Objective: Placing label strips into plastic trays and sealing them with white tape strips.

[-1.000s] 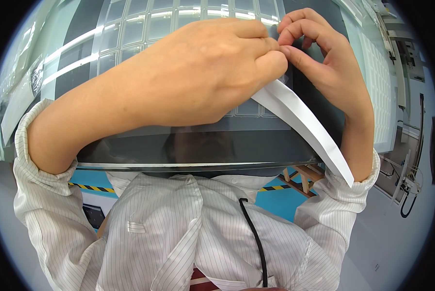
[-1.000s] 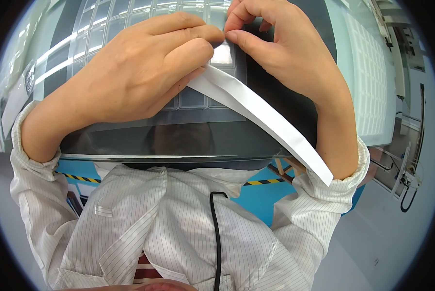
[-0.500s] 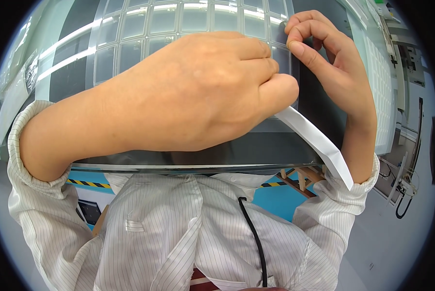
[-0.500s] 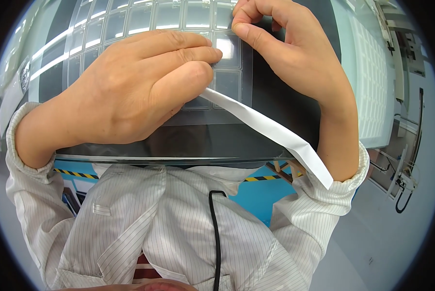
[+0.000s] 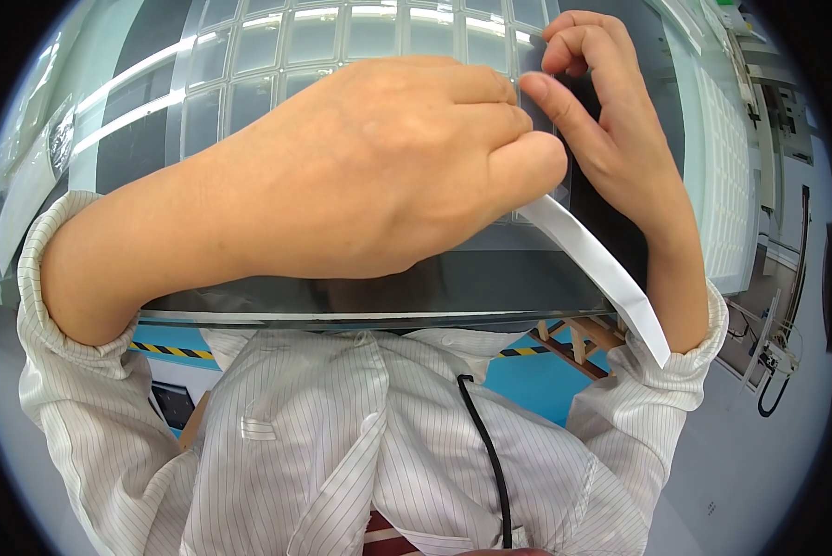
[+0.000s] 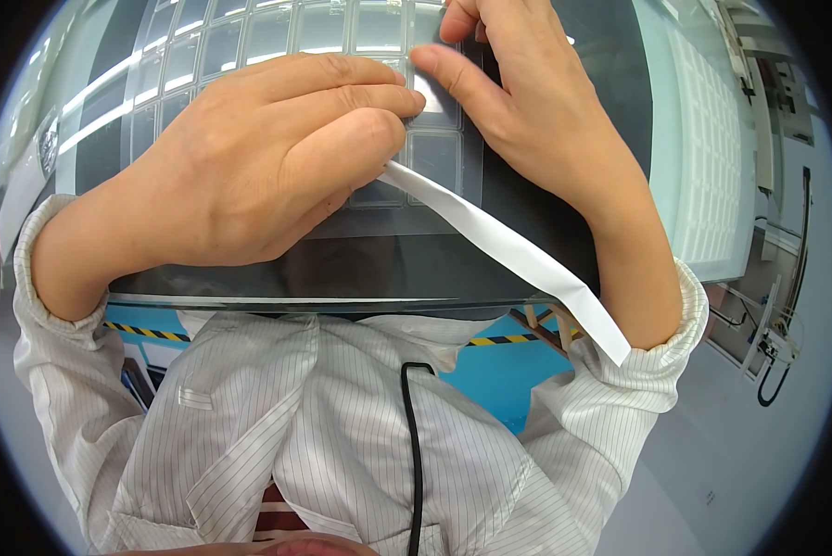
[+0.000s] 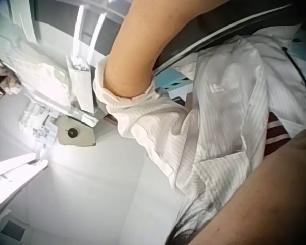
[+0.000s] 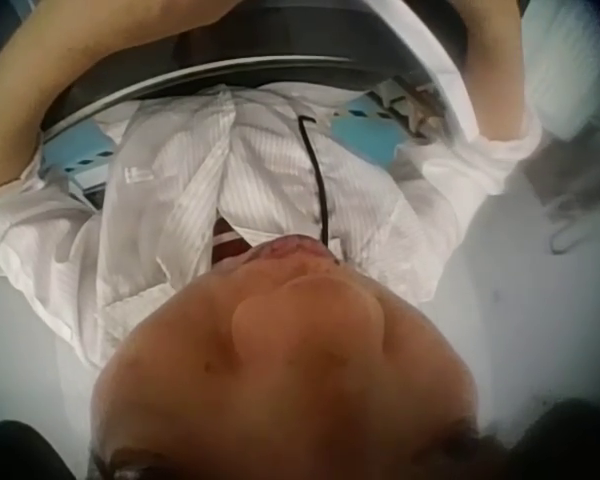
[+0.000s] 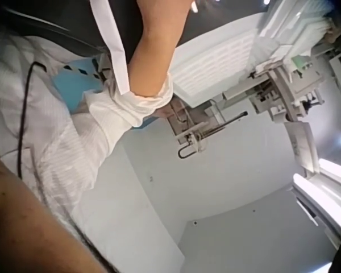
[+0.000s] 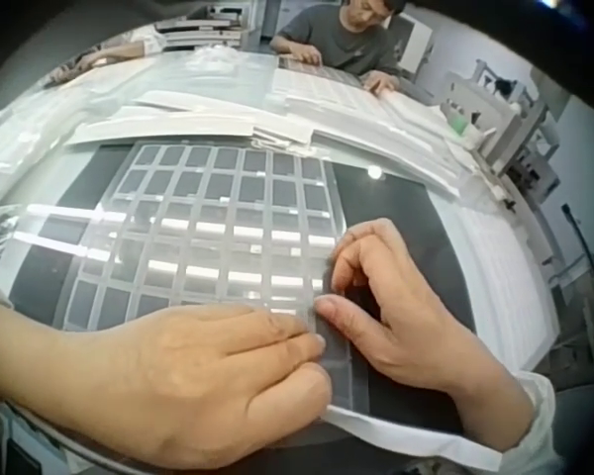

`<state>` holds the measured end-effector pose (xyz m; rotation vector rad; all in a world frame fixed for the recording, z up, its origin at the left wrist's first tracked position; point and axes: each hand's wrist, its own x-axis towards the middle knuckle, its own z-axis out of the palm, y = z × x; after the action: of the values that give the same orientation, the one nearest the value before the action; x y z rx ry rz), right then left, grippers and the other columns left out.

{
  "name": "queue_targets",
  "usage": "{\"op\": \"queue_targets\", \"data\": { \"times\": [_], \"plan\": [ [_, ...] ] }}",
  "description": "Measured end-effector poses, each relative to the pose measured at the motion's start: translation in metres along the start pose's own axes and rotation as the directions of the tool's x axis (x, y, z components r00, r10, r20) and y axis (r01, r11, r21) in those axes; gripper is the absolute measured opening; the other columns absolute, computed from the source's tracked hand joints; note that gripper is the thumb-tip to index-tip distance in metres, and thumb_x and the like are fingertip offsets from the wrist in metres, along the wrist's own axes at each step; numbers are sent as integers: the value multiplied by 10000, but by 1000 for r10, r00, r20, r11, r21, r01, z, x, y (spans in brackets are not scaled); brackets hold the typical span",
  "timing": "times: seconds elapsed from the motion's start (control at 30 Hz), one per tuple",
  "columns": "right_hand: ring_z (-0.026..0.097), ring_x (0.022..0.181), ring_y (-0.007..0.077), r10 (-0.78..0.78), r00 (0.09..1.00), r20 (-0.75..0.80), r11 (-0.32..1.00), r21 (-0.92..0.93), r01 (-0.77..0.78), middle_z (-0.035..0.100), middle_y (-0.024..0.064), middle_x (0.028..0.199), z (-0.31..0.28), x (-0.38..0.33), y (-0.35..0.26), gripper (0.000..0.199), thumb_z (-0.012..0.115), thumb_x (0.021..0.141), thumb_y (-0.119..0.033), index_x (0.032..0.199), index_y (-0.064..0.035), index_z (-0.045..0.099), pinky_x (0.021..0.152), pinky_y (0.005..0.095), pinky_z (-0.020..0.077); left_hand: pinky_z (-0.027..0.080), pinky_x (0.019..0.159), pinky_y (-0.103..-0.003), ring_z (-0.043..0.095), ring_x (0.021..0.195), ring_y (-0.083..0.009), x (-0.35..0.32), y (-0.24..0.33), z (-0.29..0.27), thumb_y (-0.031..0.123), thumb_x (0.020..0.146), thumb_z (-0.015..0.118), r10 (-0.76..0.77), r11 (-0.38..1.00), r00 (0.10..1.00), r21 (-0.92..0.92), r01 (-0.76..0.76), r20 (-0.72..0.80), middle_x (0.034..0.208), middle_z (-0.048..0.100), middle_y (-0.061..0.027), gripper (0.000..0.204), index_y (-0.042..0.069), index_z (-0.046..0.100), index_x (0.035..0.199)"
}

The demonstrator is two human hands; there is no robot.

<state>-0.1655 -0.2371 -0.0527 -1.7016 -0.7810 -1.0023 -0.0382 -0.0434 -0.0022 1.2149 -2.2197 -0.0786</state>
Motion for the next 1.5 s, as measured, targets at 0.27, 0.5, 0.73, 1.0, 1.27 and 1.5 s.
{"op": "queue_targets", "data": {
  "times": [0.27, 0.5, 0.73, 1.0, 1.27, 1.5],
  "plan": [
    [489, 779, 129, 852, 394, -344, 283, -330, -901, 524, 87, 973, 3, 57, -68, 138, 656, 955, -31, 978, 27, 533, 680, 256, 423, 515, 718, -419, 651, 847, -354, -1, -20, -10, -9, 826, 690, 36, 999, 986, -13, -38, -165, 913, 651, -158, 166, -2, 575, 945],
    [631, 833, 94, 931, 358, 72, 363, -275, -890, 674, 41, 933, 31, 57, -94, 176, 733, 890, -11, 1034, 45, 651, 746, 222, 502, 446, 606, -425, 586, 684, -351, -11, -5, -21, 49, 882, 659, -226, 962, 971, -171, 211, -73, 751, 585, -143, 115, 12, 569, 944],
    [677, 735, 141, 870, 487, 78, 474, -405, -782, 735, 106, 850, 45, 53, -99, 77, 707, 859, 40, 933, 53, 723, 673, 253, 525, 456, 595, -422, 580, 634, -349, -22, 5, -37, 98, 933, 585, -420, 787, 858, -352, 507, 296, 712, 594, -152, 93, 7, 572, 925],
    [637, 686, 155, 752, 644, 141, 614, -506, -606, 701, 97, 815, 69, 43, -96, 166, 782, 760, 78, 869, 13, 676, 592, 262, 496, 457, 578, -393, 587, 643, -308, -56, 24, -25, 65, 922, 582, -477, 715, 841, -443, 541, 256, 718, 585, -126, 56, 9, 583, 928],
    [609, 870, 252, 634, 646, 426, 769, -434, -469, 670, 139, 1020, 88, 70, -85, 169, 764, 797, 17, 915, 6, 643, 772, 321, 472, 451, 576, -376, 570, 631, -285, -101, 32, -32, 47, 884, 616, -465, 767, 874, -428, 479, 144, 727, 581, -101, 46, 20, 585, 904],
    [540, 954, 85, 884, 455, 106, 448, -470, -761, 623, 61, 1113, 78, 76, -42, 108, 646, 981, -90, 990, 17, 639, 831, 229, 431, 491, 662, -380, 616, 768, -284, -115, 37, -39, -6, 804, 654, -403, 866, 914, -306, 395, 40, 855, 640, -109, 96, 6, 601, 883]
  ]
}}
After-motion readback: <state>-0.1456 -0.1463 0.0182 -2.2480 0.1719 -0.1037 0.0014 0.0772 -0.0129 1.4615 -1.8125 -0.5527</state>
